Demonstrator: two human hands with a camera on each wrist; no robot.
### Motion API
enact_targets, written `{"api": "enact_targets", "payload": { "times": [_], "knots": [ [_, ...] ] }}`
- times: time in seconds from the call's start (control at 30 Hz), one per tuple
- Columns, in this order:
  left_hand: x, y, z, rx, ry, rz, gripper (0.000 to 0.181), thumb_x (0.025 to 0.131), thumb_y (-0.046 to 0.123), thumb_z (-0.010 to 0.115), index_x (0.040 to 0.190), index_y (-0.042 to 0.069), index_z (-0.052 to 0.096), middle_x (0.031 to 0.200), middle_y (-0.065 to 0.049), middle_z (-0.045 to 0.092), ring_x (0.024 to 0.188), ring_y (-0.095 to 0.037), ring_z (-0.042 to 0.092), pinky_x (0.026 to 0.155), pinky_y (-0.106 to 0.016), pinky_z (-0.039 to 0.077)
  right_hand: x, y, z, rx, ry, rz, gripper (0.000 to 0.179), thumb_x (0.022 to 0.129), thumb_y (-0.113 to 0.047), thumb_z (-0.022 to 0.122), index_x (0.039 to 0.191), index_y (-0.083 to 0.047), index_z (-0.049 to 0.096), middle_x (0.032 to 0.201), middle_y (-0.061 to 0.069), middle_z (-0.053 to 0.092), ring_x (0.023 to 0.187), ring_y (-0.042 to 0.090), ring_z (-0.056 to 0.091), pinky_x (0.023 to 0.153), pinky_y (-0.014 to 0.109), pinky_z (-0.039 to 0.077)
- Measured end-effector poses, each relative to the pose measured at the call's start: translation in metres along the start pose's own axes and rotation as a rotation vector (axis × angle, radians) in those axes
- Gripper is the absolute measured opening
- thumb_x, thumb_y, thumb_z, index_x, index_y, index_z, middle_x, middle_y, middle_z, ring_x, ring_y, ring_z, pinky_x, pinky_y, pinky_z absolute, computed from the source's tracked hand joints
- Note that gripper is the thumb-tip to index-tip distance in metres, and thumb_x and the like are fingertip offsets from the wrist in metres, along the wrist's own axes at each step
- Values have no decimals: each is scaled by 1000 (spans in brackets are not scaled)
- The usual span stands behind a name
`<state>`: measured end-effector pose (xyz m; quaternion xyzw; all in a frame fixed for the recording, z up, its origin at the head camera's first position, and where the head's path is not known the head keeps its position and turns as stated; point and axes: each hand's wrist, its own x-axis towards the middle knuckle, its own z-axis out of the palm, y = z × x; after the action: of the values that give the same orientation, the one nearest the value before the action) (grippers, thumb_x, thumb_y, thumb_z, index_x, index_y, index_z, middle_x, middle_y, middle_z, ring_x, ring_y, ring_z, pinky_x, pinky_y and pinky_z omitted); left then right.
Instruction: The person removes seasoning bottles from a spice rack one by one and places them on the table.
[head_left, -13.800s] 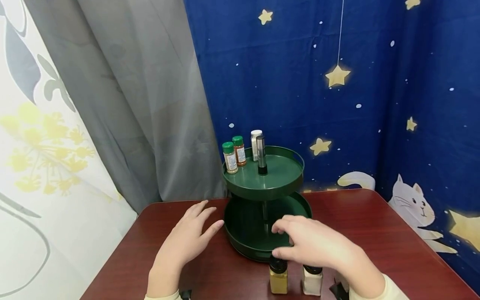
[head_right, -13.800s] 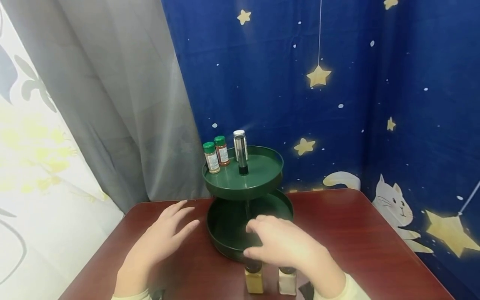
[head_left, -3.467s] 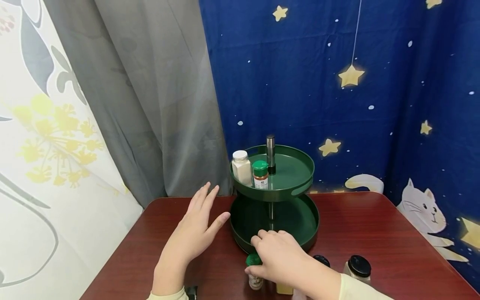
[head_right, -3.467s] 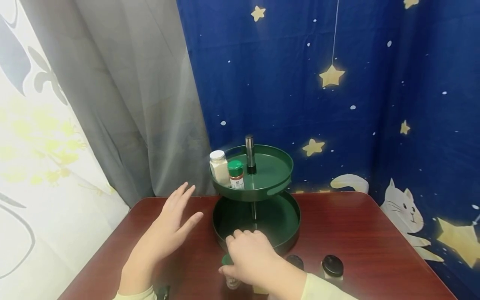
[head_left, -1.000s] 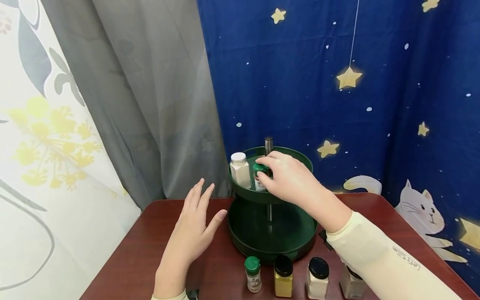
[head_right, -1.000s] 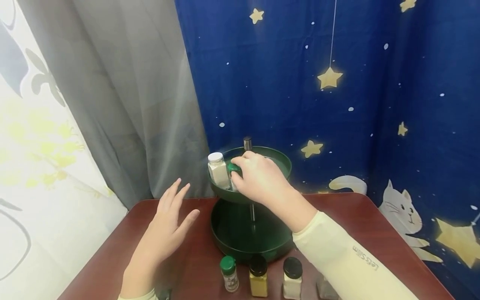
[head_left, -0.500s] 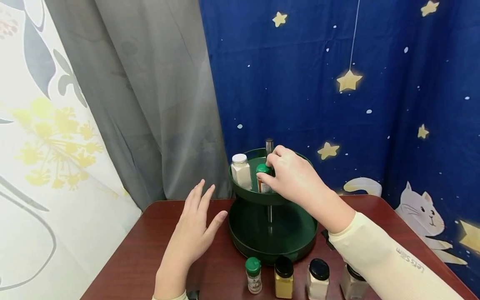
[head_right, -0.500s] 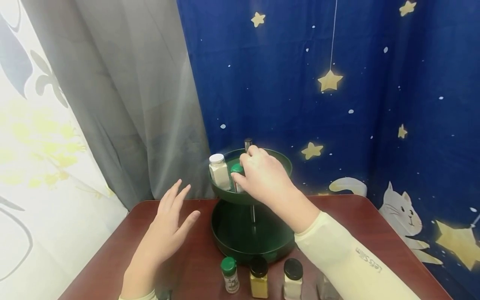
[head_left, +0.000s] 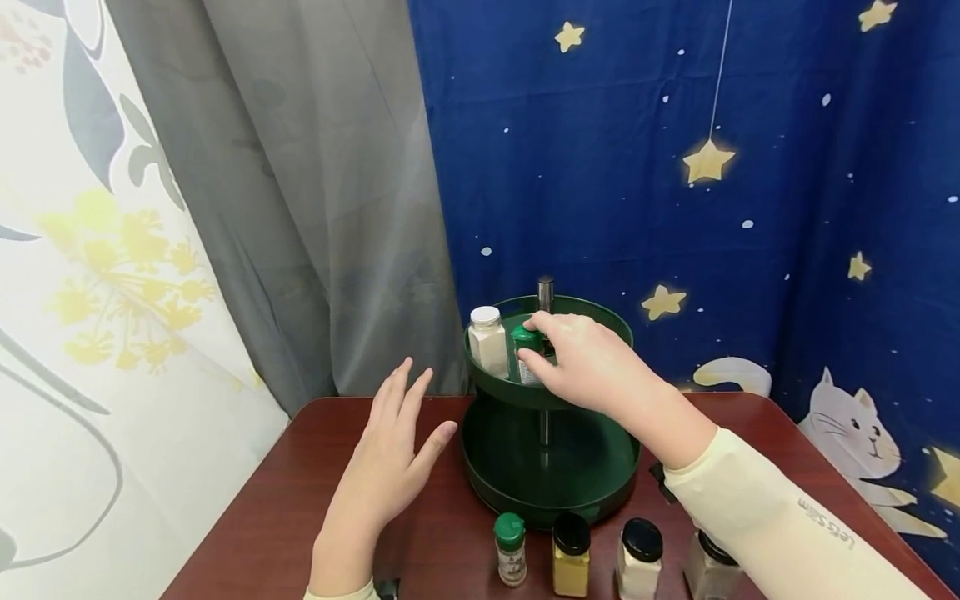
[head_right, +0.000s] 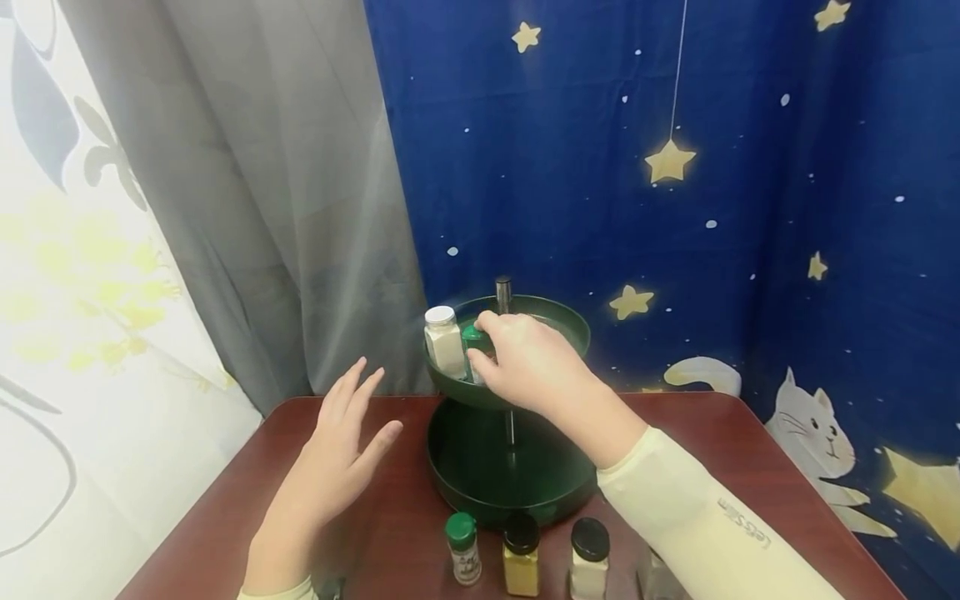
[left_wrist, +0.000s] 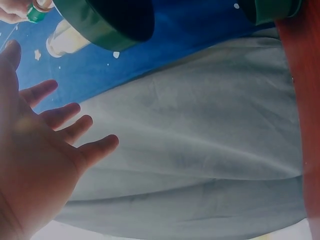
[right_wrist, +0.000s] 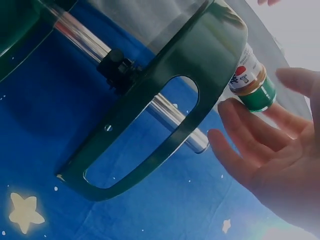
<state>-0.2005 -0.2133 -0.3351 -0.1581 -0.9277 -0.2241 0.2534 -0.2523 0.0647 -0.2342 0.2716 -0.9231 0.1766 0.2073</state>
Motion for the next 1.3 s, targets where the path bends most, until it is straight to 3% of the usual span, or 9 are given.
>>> {"api": "enact_targets", "payload": {
  "times": [0.1,0.27,0.57,0.8,1.3],
  "knots": [
    [-1,0,0,2,-5,-5,75,108,54,57,169,18,32,180,-9,18,165,-38,21,121,-67,42,-1,0,1,-23,13,-21,24,103,-27,71,120,-9,71,106,6,74,90,20,63,80,38,59],
    [-1,-1,-2,2,-7,-8,75,107,53,57,169,19,32,180,-9,18,165,-38,21,121,-67,41,-1,-1,0,-25,32,-27,16,101,-24,75,107,-10,69,97,4,68,85,20,59,76,35,57],
    [1,-3,0,4,-27,-13,76,107,55,56,169,20,31,180,-8,16,166,-37,19,120,-67,43,-2,-2,2,1,38,2,27,99,-28,78,115,-9,69,97,4,66,83,18,59,74,32,57],
    [3,-4,-1,-1,-24,-13,74,107,54,57,168,18,33,180,-9,17,165,-38,19,120,-68,42,-3,-3,6,-5,67,-20,26,100,-28,77,117,-9,70,108,6,70,89,19,63,81,37,62],
    [3,-3,0,-6,-42,-9,74,108,52,58,167,16,35,180,-11,17,165,-40,19,120,-68,41,-2,-3,7,55,57,-23,26,101,-24,76,119,-7,68,112,9,68,92,21,64,83,37,62]
  ]
}}
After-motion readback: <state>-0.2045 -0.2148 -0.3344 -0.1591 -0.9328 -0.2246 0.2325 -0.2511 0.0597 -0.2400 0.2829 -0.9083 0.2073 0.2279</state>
